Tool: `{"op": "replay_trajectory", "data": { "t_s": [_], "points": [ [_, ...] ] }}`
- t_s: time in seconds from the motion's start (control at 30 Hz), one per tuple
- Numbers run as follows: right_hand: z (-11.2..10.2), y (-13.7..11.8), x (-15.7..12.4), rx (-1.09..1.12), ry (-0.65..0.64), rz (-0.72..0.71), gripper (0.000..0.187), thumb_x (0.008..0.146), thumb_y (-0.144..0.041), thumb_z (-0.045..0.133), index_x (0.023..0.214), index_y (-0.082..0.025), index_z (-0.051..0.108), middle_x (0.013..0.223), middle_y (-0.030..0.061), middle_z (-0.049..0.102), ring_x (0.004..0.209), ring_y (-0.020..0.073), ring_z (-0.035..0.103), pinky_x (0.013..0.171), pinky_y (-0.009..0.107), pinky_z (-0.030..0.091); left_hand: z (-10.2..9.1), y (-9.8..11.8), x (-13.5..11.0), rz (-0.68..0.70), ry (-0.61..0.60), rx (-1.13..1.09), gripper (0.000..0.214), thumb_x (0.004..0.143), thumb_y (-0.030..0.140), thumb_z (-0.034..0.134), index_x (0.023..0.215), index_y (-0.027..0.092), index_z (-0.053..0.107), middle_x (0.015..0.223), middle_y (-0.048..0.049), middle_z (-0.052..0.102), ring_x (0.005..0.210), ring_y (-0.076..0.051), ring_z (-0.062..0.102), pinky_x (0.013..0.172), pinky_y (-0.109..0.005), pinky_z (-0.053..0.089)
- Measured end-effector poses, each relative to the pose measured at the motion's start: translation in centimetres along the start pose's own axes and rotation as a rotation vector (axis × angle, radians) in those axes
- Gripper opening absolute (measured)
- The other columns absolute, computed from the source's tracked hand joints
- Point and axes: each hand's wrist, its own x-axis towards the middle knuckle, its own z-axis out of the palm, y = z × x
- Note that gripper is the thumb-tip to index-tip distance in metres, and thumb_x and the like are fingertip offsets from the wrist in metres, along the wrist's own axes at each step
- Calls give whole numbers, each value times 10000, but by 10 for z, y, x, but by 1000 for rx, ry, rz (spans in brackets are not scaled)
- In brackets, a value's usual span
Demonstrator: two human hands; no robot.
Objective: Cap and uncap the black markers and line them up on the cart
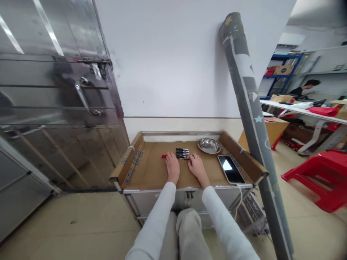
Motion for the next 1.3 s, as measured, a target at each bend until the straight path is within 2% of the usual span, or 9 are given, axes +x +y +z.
{"op": "replay_trajectory", "data": {
  "t_s": [0.07,0.2,0.3,0.5,0.67,0.8,1.03,1.17,1.3],
  "points": [
    [1,0,0,-24,10,4,158,884,-149,453,965,-165,588,982,91,578,940,216,503,851,304,361,-3,2,-1,27,-13,-9,283,919,55,300,1085,74,529,1136,-182,548,1013,-239,573,876,-369,475],
    [2,0,0,-71,13,31,130,886,-157,469,958,-159,576,980,87,577,918,210,501,824,300,356,-7,3,-3,213,-127,-82,181,885,76,425,1027,117,529,1062,-123,556,987,-218,570,880,-341,459],
    [3,-1,0,-93,-6,55,134,899,-179,471,979,-161,577,988,88,580,927,211,504,806,302,351,-6,1,-3,259,-158,-92,126,908,121,426,970,137,535,1013,-107,566,989,-221,566,889,-349,445],
    [-1,-1,1,-91,-39,85,139,912,-207,471,981,-166,584,999,92,588,946,212,509,809,303,347,-2,0,1,268,-165,-139,133,926,139,407,972,156,531,1003,-93,575,972,-208,572,887,-339,437],
    [-6,-5,0,-130,-59,105,155,920,-212,456,1000,-175,583,1026,99,589,970,216,502,814,306,349,-1,0,1,238,-185,-148,175,945,139,367,983,129,537,1023,-127,589,1003,-227,566,904,-357,425],
    [-7,-9,0,-171,-74,108,184,928,-218,444,1043,-181,583,1053,107,590,987,227,504,819,319,360,-3,-3,0,224,-211,-200,127,934,149,414,966,147,537,1013,-99,597,961,-201,577,877,-333,434],
    [1,-21,10,-210,-65,161,234,918,-141,411,1074,-136,585,1061,168,605,996,254,512,824,354,382,-9,-2,1,250,-223,-212,132,922,142,452,1024,163,534,1064,-93,602,1018,-208,573,890,-330,433],
    [3,-22,8,-197,-67,132,252,950,-153,370,1076,-149,589,1061,146,608,991,241,519,836,344,382,-11,-2,1,249,-214,-216,128,934,149,430,990,173,542,1045,-84,601,1002,-204,576,879,-328,436],
    [1,-20,5,-164,-61,117,239,967,-187,377,1042,-170,603,1039,127,606,968,231,523,825,333,378,-12,-3,1,235,-225,-268,82,924,160,475,971,171,542,1036,-76,603,979,-195,576,874,-325,441]
  ]
}}
